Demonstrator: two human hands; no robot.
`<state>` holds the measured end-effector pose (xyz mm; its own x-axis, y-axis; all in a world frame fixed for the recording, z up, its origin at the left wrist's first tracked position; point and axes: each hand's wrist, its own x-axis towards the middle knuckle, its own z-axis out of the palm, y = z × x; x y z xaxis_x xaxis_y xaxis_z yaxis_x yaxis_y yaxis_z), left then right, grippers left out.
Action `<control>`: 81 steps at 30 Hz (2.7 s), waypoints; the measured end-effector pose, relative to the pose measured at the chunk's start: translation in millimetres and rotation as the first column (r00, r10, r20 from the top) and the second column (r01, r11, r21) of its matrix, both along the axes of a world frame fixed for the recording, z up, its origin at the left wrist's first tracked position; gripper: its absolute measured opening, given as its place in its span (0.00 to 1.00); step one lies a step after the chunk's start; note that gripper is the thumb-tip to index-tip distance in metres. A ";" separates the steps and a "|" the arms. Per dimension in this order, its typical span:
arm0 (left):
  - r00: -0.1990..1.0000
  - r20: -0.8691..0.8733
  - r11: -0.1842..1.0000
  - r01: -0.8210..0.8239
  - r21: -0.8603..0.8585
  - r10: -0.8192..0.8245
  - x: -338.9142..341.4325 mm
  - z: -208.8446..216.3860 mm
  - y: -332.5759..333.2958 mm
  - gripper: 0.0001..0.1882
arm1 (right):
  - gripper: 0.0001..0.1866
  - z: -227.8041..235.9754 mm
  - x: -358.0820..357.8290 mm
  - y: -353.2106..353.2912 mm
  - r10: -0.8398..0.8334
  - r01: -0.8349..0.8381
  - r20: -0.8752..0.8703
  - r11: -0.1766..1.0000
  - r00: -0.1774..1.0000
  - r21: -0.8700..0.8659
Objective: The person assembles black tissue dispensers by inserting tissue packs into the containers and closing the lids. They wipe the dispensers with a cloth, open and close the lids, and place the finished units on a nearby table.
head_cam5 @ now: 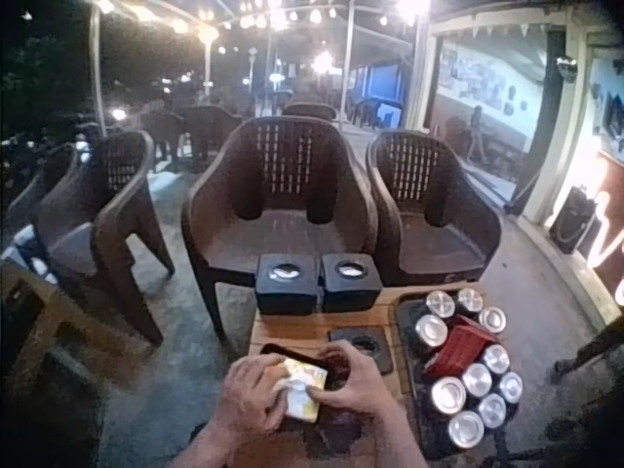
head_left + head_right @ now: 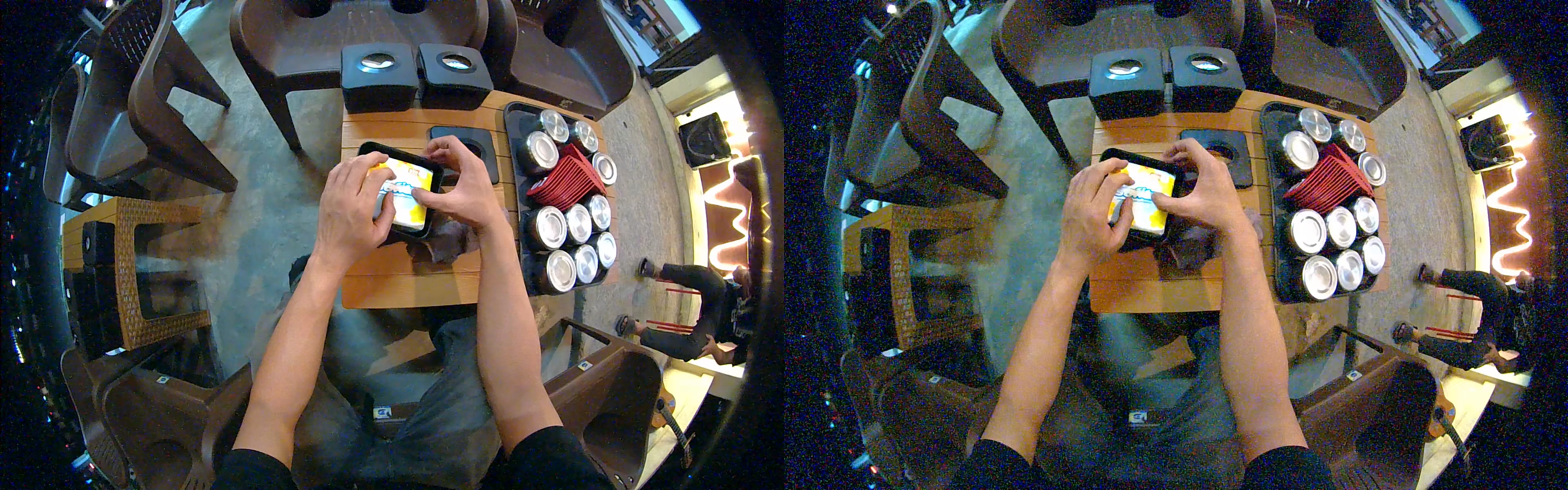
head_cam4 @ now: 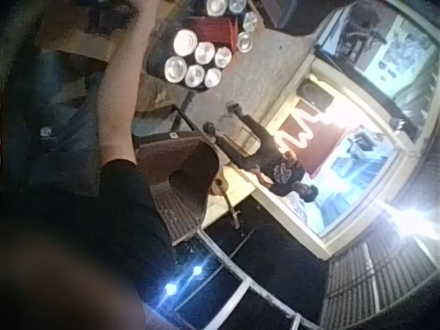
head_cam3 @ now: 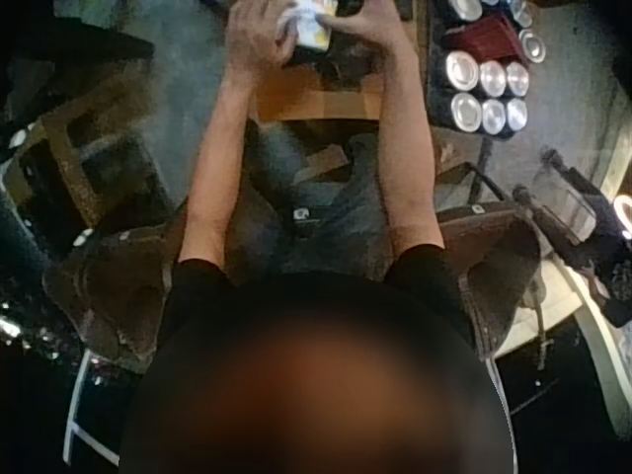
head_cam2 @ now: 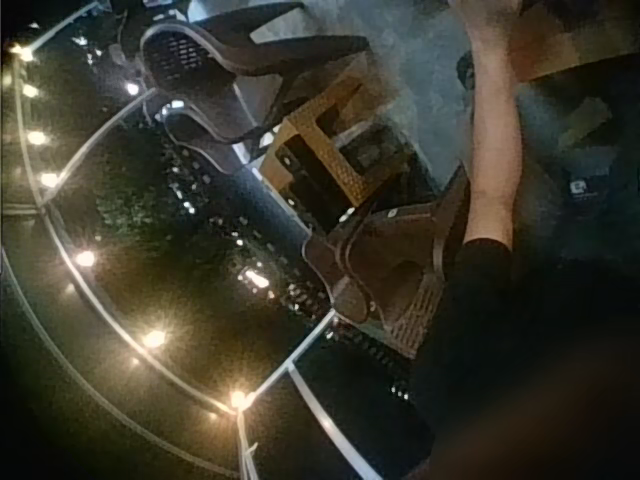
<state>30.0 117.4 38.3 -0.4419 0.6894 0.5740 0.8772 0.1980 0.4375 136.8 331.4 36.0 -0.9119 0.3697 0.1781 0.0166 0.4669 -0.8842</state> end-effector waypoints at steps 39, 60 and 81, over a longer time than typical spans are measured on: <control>0.997 -0.008 0.991 -0.077 -0.112 0.077 1.5 2.0 4.9 0.17 | 0.06 -3.2 -8.0 -30.9 -0.041 0.112 -0.156 0.871 0.987 0.478; 0.981 -0.129 0.958 -0.172 -0.228 0.145 8.3 2.5 6.6 0.22 | 0.06 2.1 -9.4 -41.7 -0.051 0.100 -0.109 0.852 0.993 0.514; 0.989 -0.111 0.977 -0.120 -0.174 0.102 2.2 2.9 4.2 0.19 | 0.07 -2.7 -11.7 -42.5 -0.080 0.107 -0.075 0.847 0.994 0.521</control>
<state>32.1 121.6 41.3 -0.4677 0.7349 0.4911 0.8831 0.3639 0.2963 125.1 288.9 33.2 -0.8631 0.2919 0.4121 0.0473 0.8592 -0.5095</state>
